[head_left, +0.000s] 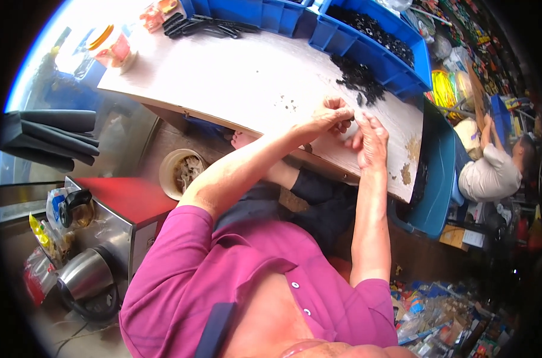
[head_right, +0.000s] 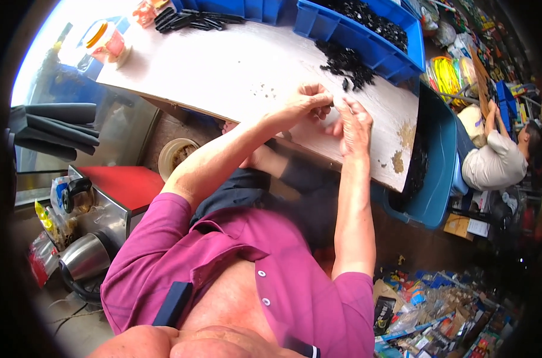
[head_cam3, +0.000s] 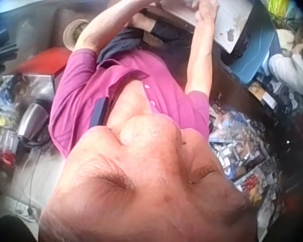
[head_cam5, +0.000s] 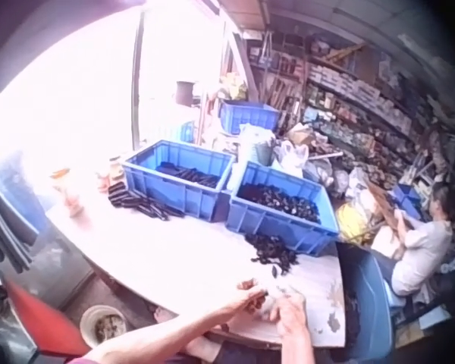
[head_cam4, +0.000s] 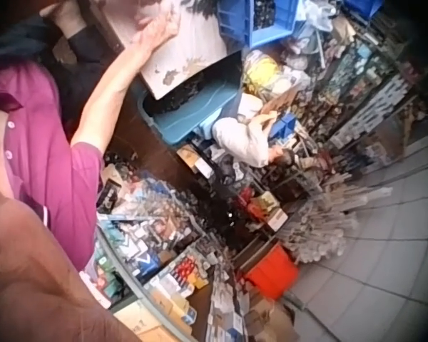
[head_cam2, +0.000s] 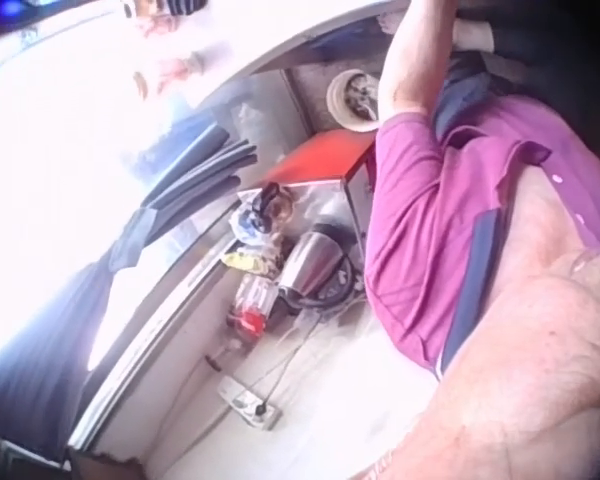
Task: The person assembles plastic components by hand, then removes plastic parts from a blue bin and places them onto the table.
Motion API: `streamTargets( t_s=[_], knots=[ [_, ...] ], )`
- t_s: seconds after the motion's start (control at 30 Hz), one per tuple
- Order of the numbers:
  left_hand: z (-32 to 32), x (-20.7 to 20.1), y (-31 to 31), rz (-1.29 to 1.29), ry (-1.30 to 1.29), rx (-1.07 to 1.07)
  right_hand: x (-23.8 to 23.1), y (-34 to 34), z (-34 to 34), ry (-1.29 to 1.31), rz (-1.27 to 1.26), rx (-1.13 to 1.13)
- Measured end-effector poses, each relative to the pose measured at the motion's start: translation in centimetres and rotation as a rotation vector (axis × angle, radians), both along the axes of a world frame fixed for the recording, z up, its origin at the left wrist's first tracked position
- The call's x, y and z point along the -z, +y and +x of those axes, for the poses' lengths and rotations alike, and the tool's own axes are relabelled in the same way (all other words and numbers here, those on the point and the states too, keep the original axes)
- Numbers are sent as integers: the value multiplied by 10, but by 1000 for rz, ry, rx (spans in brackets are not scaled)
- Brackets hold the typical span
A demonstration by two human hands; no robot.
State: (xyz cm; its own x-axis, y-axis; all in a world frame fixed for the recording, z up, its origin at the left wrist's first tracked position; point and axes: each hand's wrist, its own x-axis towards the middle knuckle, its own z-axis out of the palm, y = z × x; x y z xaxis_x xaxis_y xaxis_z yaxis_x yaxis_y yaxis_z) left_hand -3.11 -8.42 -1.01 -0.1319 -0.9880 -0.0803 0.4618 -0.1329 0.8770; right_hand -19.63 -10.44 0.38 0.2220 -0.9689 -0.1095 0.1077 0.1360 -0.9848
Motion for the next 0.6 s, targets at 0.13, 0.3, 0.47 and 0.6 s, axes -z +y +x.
streamTargets(
  t_s=[0.13,0.3,0.47,0.6],
  knots=[
    [-2,-2,11,61,159,56,-2,6,9,-40,-37,38],
    [-5,-3,20,136,246,-40,3,5,7,-51,-79,24],
    [0,2,17,171,316,-90,-4,12,14,-85,-66,15],
    [-2,7,18,136,321,-93,0,11,16,3,-81,22]
  ],
)
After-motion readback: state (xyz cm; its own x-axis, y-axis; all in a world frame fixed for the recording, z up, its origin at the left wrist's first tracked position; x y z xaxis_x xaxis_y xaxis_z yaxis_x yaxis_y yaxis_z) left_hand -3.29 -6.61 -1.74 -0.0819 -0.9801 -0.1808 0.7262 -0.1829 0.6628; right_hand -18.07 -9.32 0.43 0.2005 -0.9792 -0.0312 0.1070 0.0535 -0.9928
